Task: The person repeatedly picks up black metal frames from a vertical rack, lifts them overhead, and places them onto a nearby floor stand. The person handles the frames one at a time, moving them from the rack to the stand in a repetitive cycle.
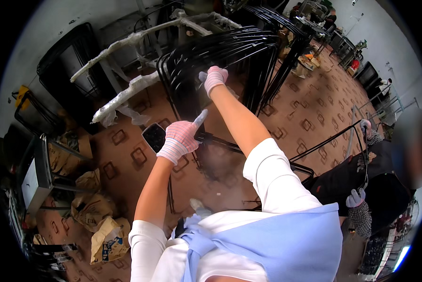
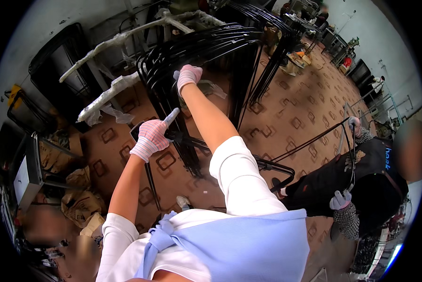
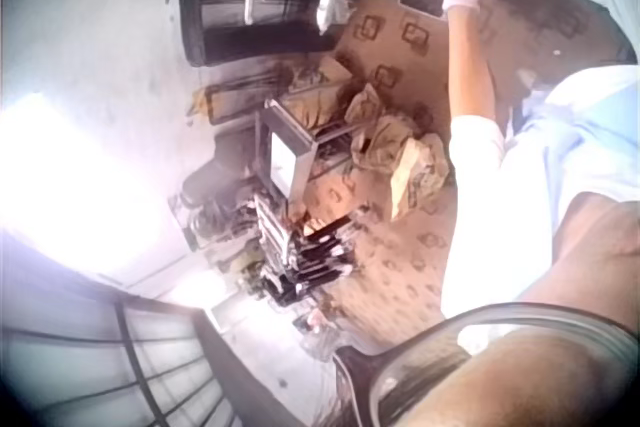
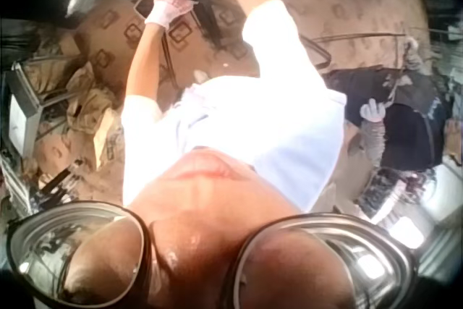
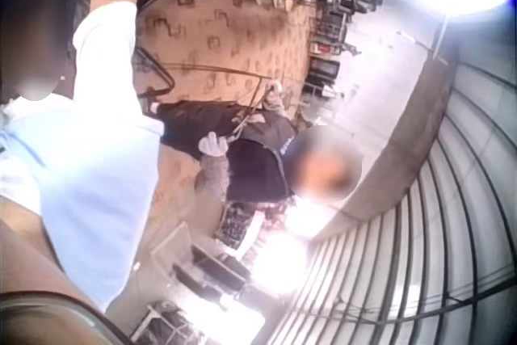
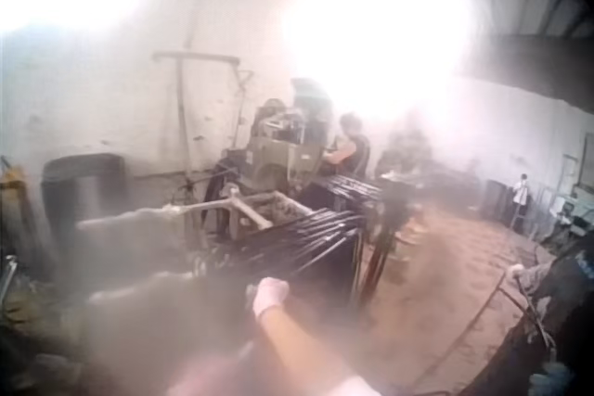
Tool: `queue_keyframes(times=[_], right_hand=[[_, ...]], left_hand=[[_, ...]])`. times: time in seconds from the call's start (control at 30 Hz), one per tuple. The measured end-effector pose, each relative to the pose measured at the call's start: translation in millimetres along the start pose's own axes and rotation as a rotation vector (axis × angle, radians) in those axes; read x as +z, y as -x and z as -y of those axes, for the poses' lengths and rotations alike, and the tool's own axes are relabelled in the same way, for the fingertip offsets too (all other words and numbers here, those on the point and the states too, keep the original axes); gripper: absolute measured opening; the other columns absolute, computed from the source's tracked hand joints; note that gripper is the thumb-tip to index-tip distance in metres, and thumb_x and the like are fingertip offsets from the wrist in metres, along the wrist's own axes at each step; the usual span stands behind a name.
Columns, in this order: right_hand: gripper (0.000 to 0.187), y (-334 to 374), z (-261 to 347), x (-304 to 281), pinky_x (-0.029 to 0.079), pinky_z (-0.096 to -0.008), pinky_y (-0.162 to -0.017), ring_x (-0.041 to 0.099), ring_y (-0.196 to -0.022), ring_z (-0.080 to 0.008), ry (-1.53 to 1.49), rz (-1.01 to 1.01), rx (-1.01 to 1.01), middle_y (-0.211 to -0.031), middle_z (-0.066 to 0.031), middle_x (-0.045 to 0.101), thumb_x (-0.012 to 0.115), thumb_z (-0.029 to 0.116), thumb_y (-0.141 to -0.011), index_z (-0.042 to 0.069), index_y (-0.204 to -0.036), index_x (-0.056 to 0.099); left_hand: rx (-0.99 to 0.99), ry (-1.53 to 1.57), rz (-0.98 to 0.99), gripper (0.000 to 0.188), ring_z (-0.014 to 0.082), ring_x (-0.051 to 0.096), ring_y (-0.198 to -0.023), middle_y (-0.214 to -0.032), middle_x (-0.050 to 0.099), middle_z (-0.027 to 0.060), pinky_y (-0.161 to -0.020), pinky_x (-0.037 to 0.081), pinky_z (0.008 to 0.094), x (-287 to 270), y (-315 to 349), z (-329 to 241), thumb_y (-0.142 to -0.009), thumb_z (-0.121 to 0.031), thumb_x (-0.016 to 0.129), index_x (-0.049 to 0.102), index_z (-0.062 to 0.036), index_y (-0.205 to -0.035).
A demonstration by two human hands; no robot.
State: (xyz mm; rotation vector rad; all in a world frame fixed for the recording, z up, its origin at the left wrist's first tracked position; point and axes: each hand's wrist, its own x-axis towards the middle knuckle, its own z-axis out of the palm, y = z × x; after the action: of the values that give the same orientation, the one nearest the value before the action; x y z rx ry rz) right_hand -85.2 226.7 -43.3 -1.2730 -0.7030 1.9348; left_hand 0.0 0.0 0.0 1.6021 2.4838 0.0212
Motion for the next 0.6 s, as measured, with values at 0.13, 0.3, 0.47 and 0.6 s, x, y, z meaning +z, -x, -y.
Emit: queue_keyframes(times=[0.13, 0.3, 0.47, 0.6], right_hand=[[0.019, 29, 33, -23, 0.048, -0.0361, -0.05, 0.055, -0.061, -0.0271, -0.309, 0.108, 0.077, -0.079, -0.0143, 0.054, 0.036, -0.002, -0.07, 0.003, -0.086, 0.044], [0.018, 66, 54, -104, 0.051, -0.0382, -0.059, 0.057, -0.067, -0.0268, -0.461, 0.384, 0.127, -0.073, -0.0129, 0.056, 0.039, -0.008, -0.067, 0.002, -0.079, 0.047], [0.018, 108, 69, -174, 0.046, -0.0315, -0.05, 0.056, -0.059, -0.0216, -0.167, 0.61, 0.046, -0.072, -0.0124, 0.059, 0.048, 0.01, -0.074, 0.0, -0.088, 0.054], [0.021, 110, 95, -217, 0.038, -0.025, -0.04, 0.05, -0.05, -0.0161, -0.07, 0.827, -0.1, -0.068, -0.0112, 0.059, 0.052, 0.01, -0.074, 0.001, -0.093, 0.055]], left_hand=[[0.026, 0.032, -0.137, 0.06, 0.0266, 0.056, -0.064, -0.064, 0.057, 0.0103, -0.055, 0.045, 0.0357, 14, -18, 9, -0.059, -0.013, 0.057, 0.042, -0.0191, -0.117], [0.25, 0.166, -0.467, 0.02, 0.023, 0.054, -0.061, -0.064, 0.056, 0.0034, -0.055, 0.043, 0.0317, 38, 22, 30, -0.055, -0.016, 0.062, 0.061, -0.0167, -0.075], [0.29, 0.148, -0.591, 0.018, 0.0213, 0.051, -0.057, -0.058, 0.05, 0.0019, -0.052, 0.041, 0.0304, 42, 80, 48, -0.052, -0.013, 0.061, 0.059, -0.0142, -0.07], [0.279, 0.139, -0.65, 0.017, 0.0211, 0.049, -0.055, -0.057, 0.05, 0.0014, -0.05, 0.04, 0.03, 34, 131, 54, -0.051, -0.012, 0.059, 0.059, -0.0157, -0.068]])
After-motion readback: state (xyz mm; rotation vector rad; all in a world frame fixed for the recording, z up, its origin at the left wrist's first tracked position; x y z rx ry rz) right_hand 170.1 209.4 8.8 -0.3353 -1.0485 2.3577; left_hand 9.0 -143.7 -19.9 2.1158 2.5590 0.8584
